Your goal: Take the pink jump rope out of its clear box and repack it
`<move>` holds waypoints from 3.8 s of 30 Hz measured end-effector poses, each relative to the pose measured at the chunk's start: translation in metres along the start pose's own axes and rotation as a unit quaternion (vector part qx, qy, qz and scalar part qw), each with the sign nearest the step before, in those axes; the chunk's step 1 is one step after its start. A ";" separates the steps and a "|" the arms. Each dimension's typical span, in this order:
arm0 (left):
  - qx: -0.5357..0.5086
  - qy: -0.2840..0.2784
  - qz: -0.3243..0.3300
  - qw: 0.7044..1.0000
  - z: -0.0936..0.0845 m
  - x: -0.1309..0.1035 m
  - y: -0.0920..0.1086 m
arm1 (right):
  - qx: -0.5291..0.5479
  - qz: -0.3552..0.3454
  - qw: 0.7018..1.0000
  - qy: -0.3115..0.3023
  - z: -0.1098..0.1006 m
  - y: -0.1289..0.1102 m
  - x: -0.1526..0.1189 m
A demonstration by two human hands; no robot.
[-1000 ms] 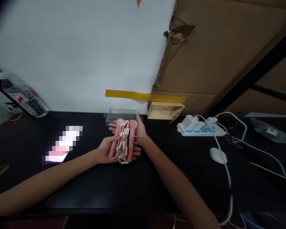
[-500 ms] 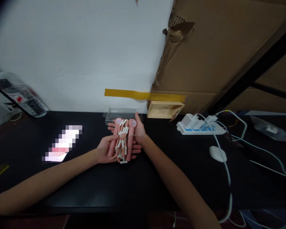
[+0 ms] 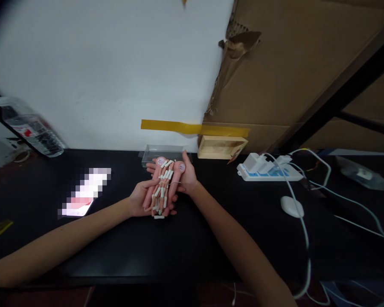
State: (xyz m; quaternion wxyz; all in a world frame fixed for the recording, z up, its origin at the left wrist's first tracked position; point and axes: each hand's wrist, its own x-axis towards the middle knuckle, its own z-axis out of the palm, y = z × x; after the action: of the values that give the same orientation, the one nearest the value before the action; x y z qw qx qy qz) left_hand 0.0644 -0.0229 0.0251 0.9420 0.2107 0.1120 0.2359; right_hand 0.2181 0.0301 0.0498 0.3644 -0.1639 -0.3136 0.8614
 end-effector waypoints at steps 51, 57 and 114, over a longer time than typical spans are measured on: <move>0.933 0.169 0.123 0.292 -0.013 -0.016 0.032 | -0.832 -0.141 0.533 0.064 -0.047 -0.001 -0.076; 0.927 0.206 0.115 0.291 -0.017 -0.015 0.033 | -0.816 -0.120 0.560 0.080 -0.048 -0.003 -0.076; 0.918 0.161 0.172 0.319 -0.040 -0.019 0.031 | -0.836 -0.050 0.542 0.070 -0.066 -0.009 -0.079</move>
State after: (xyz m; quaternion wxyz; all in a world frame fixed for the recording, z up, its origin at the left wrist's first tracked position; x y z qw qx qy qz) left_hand 0.0227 0.0063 0.0056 0.0488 0.9132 0.3680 0.1683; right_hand 0.3107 0.0051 0.0102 0.1251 -0.4381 -0.8728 0.1749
